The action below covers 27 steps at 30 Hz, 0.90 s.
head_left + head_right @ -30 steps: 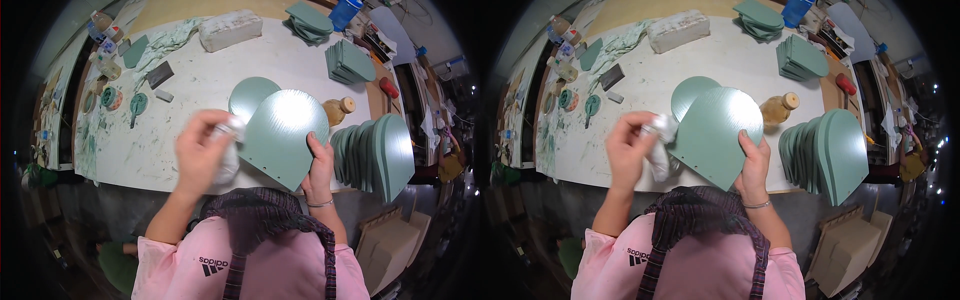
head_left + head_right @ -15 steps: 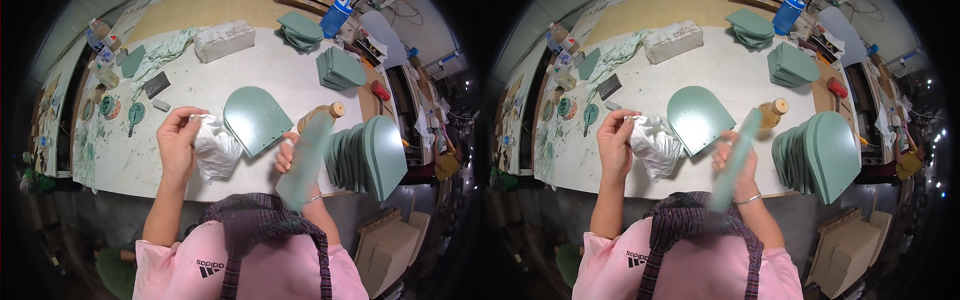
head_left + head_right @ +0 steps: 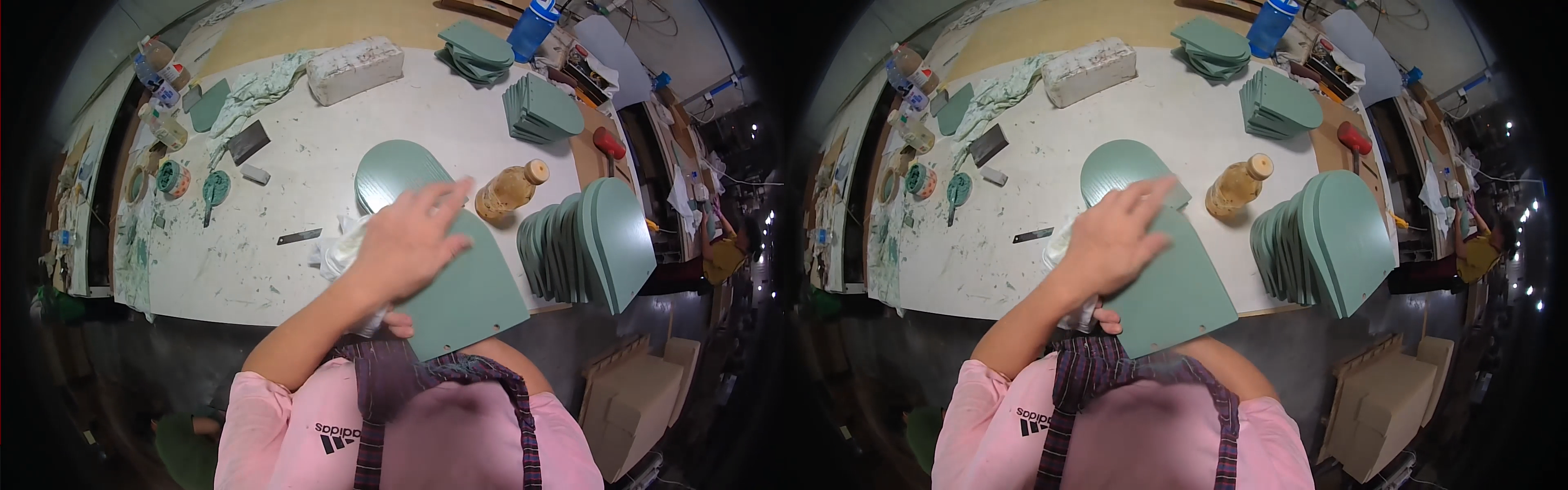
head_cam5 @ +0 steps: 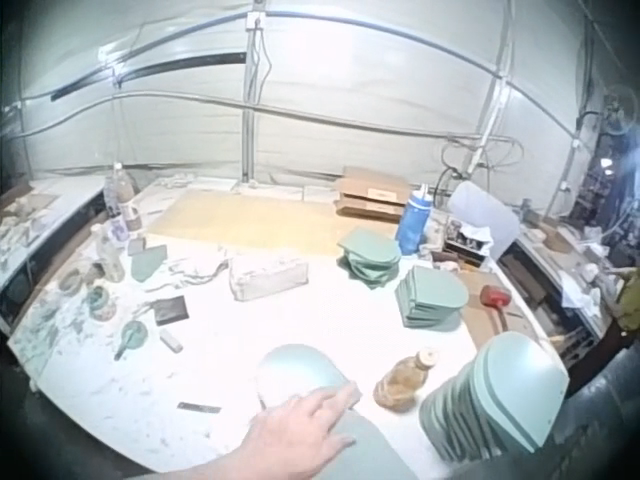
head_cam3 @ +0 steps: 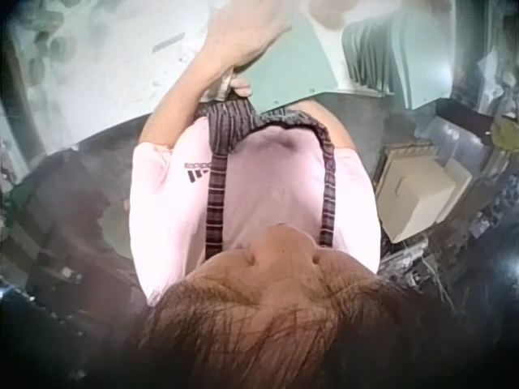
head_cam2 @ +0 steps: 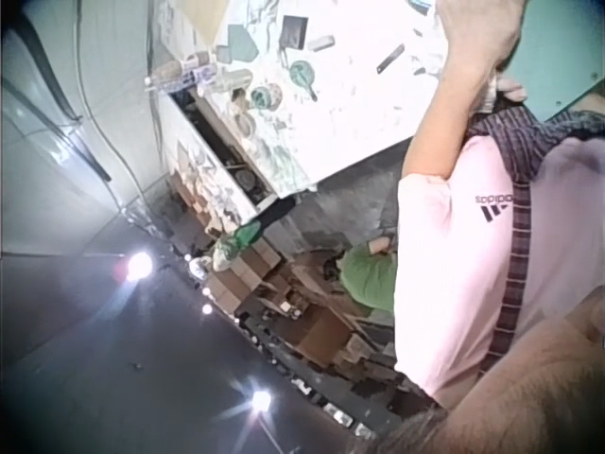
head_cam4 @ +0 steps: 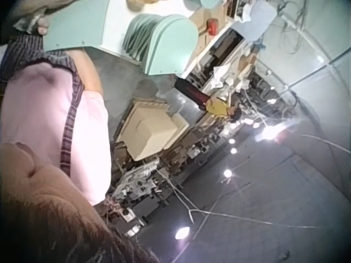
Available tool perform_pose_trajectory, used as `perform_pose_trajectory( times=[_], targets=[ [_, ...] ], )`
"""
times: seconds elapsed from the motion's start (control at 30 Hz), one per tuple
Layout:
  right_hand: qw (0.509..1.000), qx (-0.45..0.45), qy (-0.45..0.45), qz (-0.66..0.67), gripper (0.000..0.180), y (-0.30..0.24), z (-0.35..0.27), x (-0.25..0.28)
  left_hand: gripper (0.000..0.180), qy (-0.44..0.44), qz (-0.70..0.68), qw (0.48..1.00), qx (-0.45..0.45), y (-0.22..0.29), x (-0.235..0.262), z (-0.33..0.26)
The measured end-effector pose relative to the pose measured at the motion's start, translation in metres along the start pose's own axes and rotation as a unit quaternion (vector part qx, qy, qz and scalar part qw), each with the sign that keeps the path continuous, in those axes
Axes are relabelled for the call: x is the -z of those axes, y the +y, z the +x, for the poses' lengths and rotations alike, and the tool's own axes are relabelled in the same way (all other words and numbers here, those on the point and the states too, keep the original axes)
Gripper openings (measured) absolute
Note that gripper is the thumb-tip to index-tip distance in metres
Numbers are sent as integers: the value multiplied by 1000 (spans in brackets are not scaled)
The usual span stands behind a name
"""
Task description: The person wipes green wooden components with a white cloth, applying a liquid from a plastic bottle to the pieces and the cloth. They pick up the components individually from a stack to clean the surfaces and edges before setting them aside.
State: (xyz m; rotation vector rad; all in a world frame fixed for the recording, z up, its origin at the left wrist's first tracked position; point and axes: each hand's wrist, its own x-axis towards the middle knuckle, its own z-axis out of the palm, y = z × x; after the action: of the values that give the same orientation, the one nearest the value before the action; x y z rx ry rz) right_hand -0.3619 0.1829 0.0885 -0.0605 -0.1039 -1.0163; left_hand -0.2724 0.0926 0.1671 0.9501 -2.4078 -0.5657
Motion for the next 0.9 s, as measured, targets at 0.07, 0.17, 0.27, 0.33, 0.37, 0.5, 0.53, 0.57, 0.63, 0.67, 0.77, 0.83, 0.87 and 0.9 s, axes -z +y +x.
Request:
perform_pose_trajectory(
  times=[0.07,0.17,0.27,0.33,0.37,0.5,0.53,0.57,0.63,0.67,0.77,0.83,0.87,0.9],
  targets=[
    [1000,6,12,-19,54,-4,-6,1,43,-44,-72,991,105,-17,0,-1],
    [996,26,38,-75,53,-27,-14,-3,27,-43,-158,982,95,-39,1,-10],
    [985,53,62,-154,53,-54,-27,-12,28,-10,-71,993,91,-46,9,-13],
    [978,59,62,-190,52,-63,-36,-23,28,-18,-73,993,88,-43,7,-10],
    [978,59,63,-191,52,-63,-37,-29,27,-26,-73,993,84,-43,6,-7],
    [910,61,224,-344,51,-62,-43,-43,25,159,-125,979,-36,-67,4,-3],
    [911,87,228,-332,51,-62,-46,-43,25,141,-214,962,92,-68,13,-3],
    [911,89,229,-331,51,-62,-48,-43,25,118,-300,921,217,-72,19,-4],
    [908,158,232,-310,55,-61,-50,-44,24,130,-310,912,235,-82,29,-11],
    [908,159,232,-309,55,-61,-50,-43,23,144,-319,902,252,-83,33,-13],
    [905,195,237,-293,60,-61,-50,-36,26,191,-319,897,239,-45,31,-18],
    [911,194,242,-272,62,-58,-44,-35,30,174,-250,952,35,-17,19,-30],
    [913,188,239,-272,62,-53,-39,-37,33,150,-102,978,-103,-5,13,-23],
    [898,224,259,-274,61,-44,-35,-43,39,117,49,963,-236,1,11,-19]
  ],
)
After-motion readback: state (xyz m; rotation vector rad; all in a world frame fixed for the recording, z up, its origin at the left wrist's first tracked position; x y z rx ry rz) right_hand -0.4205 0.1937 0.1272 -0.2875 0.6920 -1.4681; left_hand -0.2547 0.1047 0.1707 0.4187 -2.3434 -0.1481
